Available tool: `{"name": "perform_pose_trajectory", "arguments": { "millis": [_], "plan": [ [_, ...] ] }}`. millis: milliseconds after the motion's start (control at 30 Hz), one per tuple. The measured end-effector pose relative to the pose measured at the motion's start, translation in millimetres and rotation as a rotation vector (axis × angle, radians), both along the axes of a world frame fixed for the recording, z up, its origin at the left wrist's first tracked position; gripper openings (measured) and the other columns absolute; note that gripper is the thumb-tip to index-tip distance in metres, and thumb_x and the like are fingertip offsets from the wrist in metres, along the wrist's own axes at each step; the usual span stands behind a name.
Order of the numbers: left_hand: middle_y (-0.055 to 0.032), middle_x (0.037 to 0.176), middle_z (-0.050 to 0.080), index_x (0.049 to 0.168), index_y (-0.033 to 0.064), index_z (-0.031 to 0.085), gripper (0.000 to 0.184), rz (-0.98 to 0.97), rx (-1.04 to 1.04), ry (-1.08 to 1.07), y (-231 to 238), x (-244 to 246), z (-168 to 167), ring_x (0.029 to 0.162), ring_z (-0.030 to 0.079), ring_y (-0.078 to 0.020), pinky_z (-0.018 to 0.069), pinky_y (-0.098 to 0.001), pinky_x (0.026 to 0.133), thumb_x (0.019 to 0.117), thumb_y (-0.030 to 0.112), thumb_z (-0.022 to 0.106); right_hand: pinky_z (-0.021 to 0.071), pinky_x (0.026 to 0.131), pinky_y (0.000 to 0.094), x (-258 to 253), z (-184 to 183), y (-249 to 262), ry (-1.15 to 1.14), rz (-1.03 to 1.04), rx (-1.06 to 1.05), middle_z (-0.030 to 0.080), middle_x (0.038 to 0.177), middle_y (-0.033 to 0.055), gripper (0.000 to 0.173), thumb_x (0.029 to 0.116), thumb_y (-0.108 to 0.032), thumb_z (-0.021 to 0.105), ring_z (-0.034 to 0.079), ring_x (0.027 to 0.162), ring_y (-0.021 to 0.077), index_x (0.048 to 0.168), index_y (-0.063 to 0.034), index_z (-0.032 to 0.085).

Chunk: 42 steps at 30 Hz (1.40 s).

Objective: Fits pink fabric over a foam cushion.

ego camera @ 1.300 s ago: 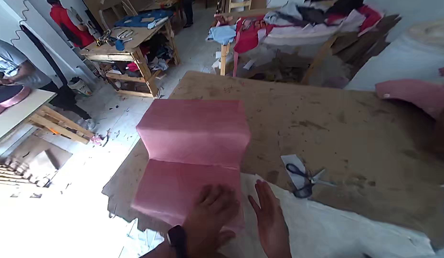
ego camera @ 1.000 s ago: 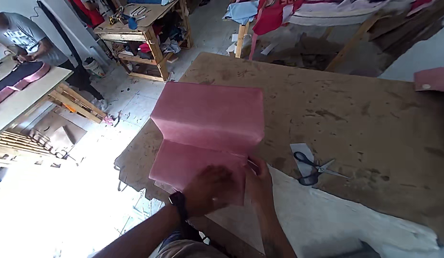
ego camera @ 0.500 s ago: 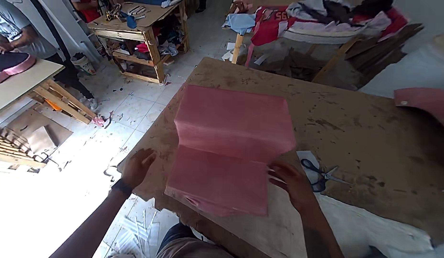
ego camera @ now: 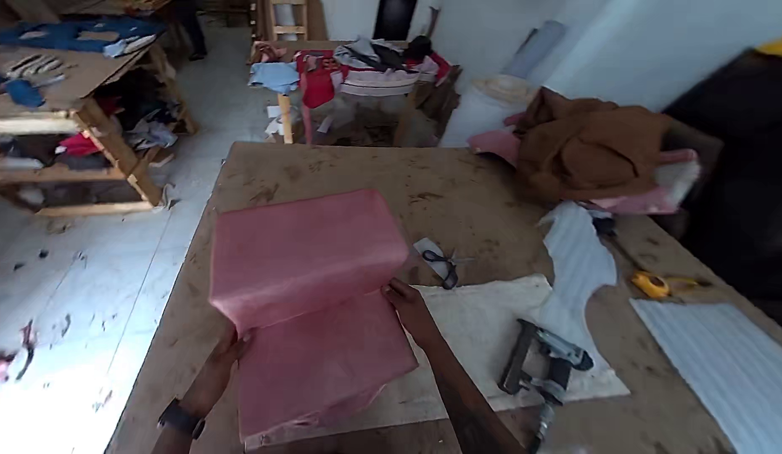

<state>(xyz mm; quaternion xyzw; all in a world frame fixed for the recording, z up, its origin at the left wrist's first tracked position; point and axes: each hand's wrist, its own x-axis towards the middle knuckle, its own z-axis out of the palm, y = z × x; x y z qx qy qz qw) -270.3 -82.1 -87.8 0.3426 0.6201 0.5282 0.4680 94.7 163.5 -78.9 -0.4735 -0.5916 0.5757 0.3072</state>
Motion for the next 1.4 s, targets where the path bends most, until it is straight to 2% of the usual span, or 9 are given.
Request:
{"name": "perform_pose_trajectory", "arguments": {
  "millis": [200,300,433,600,767,1033,1100,1267,1400],
  "plan": [
    [-0.0088,0.151,0.055,0.156,0.0109,0.039,0.057,0.376,0.251,0.009,15.1,-25.6,54.1,0.136,0.055,-0.027,0.0492,-0.0582,0.108,0.111,0.042,0.026,0.058,0.099,0.0453,-2.4,11.1,14.1,0.411,-0.132,0.204,0.07,0.13,0.0074,0.034,0.1081,-0.022,0.05,0.068,0.115,0.0238,0.136,-0.0103,0.066],
    [-0.0048,0.162,0.042,0.164,0.0207,0.023,0.077,0.276,0.312,0.046,43.0,-27.5,103.1,0.147,0.042,-0.0236,0.0413,-0.0558,0.114,0.104,0.063,0.002,0.0467,0.115,0.0478,-14.8,15.0,31.7,0.516,-0.06,0.222,0.047,0.159,-0.0026,0.048,0.1086,-0.04,0.046,0.049,0.142,0.0189,0.153,-0.0211,0.051],
    [-0.0019,0.16,0.046,0.165,0.0282,0.025,0.092,0.091,0.283,0.058,93.9,-7.7,151.9,0.144,0.047,-0.0203,0.046,-0.0491,0.115,0.0918,0.085,0.03,0.0326,0.125,0.05,-41.4,19.7,69.6,0.623,0.082,0.329,0.024,0.171,-0.0038,0.069,0.1071,-0.06,0.028,0.027,0.155,0.017,0.164,-0.0222,0.028],
    [0.0019,0.136,0.067,0.153,0.0291,0.047,0.068,0.19,0.096,0.093,126.3,-5.1,164.5,0.121,0.066,-0.0119,0.0604,-0.0396,0.096,0.0988,0.071,0.042,0.026,0.128,0.0492,-67.6,49.8,118.9,0.639,0.237,0.379,0.021,0.171,0.0039,0.089,0.0986,-0.073,0.038,0.022,0.156,0.0179,0.165,-0.016,0.023],
    [-0.0027,0.118,0.074,0.14,0.0214,0.059,0.058,0.292,0.028,0.119,123.7,-2.7,161.9,0.105,0.073,-0.0121,0.0635,-0.036,0.086,0.0962,0.059,0.06,0.0423,0.109,0.0613,-95.7,46.5,161.4,0.417,0.212,0.353,0.05,0.149,0.0088,0.084,0.0926,-0.077,0.043,0.047,0.138,0.0269,0.158,-0.0247,0.042],
    [-0.0017,0.12,0.074,0.145,0.0228,0.056,0.051,0.443,-0.196,0.403,139.9,2.8,173.7,0.103,0.073,-0.0108,0.0639,-0.035,0.082,0.1021,0.051,0.052,0.0511,0.094,0.049,-113.8,45.4,182.6,0.495,0.148,0.24,0.062,0.115,0.0,0.054,0.092,-0.066,0.055,0.058,0.112,0.0177,0.116,-0.0198,0.069],
    [0.0004,0.15,0.056,0.16,0.0258,0.037,0.064,0.341,-0.331,0.721,144.9,0.6,192.2,0.131,0.059,-0.0122,0.0541,-0.0394,0.104,0.103,0.049,0.053,0.0516,0.095,0.0476,-105.1,47.9,179.8,0.488,0.148,0.265,0.061,0.118,0.0001,0.056,0.0938,-0.066,0.054,0.058,0.114,0.0174,0.122,-0.0203,0.069],
    [-0.0077,0.168,0.028,0.16,0.0195,0.036,0.1,-0.236,-0.047,1.372,236.8,95.5,252.4,0.154,0.029,-0.0302,0.0328,-0.0567,0.122,0.0807,0.067,0.075,0.0468,0.113,0.0473,-37.3,43.8,143.0,0.627,0.18,0.278,0.047,0.154,-0.0005,0.072,0.0925,-0.067,0.06,0.045,0.141,0.018,0.147,-0.0195,0.056],
    [-0.0022,0.169,0.029,0.147,0.0335,0.057,0.084,-0.675,0.023,1.465,293.2,174.2,216.0,0.159,0.012,-0.0359,0.016,-0.0682,0.126,0.0756,0.075,0.074,0.0497,0.113,0.0453,-15.3,31.6,102.2,0.749,0.204,0.272,0.051,0.153,0.0004,0.046,0.0913,-0.045,0.076,0.046,0.142,0.0203,0.129,-0.0183,0.072]
  ]
}}
